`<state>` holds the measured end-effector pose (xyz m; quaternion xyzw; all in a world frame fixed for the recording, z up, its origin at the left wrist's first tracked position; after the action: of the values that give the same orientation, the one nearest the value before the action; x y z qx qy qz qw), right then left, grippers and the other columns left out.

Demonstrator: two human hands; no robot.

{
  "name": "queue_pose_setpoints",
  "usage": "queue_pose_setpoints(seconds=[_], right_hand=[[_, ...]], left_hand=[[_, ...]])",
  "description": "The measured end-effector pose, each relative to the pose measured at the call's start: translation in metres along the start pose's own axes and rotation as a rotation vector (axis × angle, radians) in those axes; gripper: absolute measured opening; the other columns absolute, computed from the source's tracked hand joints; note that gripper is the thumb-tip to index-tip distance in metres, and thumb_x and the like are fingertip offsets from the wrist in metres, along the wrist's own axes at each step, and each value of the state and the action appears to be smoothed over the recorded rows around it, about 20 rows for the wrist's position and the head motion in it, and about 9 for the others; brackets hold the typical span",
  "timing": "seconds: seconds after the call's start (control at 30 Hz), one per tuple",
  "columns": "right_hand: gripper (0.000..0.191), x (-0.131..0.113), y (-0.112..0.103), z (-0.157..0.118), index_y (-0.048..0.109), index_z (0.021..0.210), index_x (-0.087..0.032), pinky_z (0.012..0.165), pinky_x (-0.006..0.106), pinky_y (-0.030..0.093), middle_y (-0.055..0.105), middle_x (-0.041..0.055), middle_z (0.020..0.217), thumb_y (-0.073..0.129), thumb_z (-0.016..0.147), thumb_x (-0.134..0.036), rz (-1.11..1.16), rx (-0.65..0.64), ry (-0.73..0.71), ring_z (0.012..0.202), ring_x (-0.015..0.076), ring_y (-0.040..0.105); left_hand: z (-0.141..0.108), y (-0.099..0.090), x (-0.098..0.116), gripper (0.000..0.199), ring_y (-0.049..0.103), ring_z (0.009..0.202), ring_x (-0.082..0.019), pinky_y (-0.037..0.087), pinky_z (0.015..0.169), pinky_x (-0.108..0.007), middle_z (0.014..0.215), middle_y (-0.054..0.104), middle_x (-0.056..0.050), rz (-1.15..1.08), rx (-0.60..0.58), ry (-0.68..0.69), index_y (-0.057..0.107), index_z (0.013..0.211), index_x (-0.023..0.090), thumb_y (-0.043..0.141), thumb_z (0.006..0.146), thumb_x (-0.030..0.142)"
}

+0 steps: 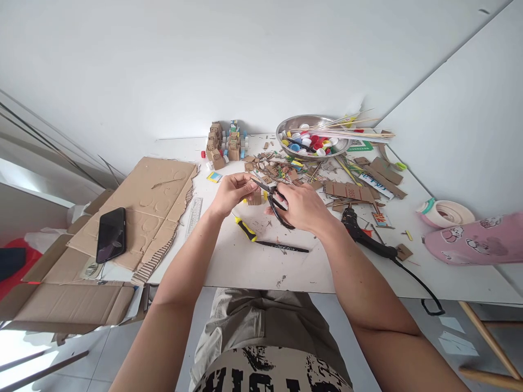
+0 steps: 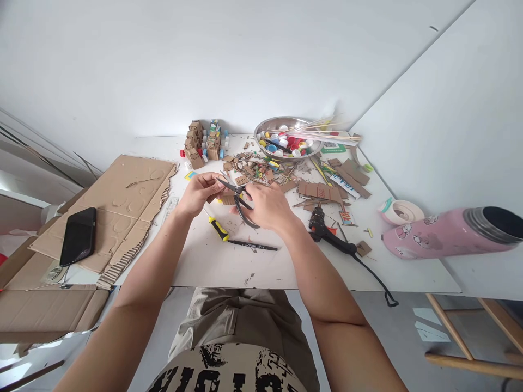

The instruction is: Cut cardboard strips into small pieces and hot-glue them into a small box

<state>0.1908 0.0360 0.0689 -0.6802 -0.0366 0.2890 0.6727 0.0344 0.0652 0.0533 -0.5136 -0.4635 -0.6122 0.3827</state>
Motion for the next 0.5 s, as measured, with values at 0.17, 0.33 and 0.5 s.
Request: queue_pose_setpoints(seconds=[0.17,0.33,0.5], right_hand=[[0.037,0.000,-0.002,0.001,0.052,0.085,-0.028,0.085,0.040,0.044,0.078,0.0118,0.088,0.063,0.102,-0.059,-0.009,0.055,-0.025,0.093,0.0328,0.074],[0.032,0.011,0.003,0.005,0.049,0.077,-0.029,0.073,0.037,0.042,0.075,0.0102,0.080,0.068,0.098,-0.045,0.061,0.013,0.056,0.085,0.0316,0.072],[0.034,0.034,-0.001,0.008,0.047,0.077,-0.030,0.068,0.036,0.043,0.075,0.0090,0.080,0.065,0.100,-0.049,0.209,0.079,0.206,0.081,0.0308,0.069]], left_hand=[[0.000,0.001,0.001,0.053,0.054,0.054,-0.011,0.040,0.047,-0.025,0.062,0.066,0.000,0.022,-0.009,0.013,0.071,0.066,0.020,0.108,0.055,0.057],[0.001,0.003,0.002,0.059,0.053,0.053,-0.011,0.039,0.047,-0.025,0.055,0.059,0.001,0.022,-0.027,0.031,0.068,0.061,0.020,0.107,0.054,0.063],[0.002,0.003,-0.001,0.055,0.056,0.054,-0.013,0.042,0.048,-0.026,0.058,0.062,0.000,0.013,-0.001,0.022,0.070,0.063,0.021,0.107,0.055,0.061]])
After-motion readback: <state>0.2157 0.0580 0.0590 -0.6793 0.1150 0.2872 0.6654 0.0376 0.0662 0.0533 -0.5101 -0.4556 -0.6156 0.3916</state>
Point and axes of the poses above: each hand's wrist, its own z-axis towards the middle knuckle, its own y-axis out of the palm, x = y × z, the point moved 8 cm from there along z, towards the middle knuckle
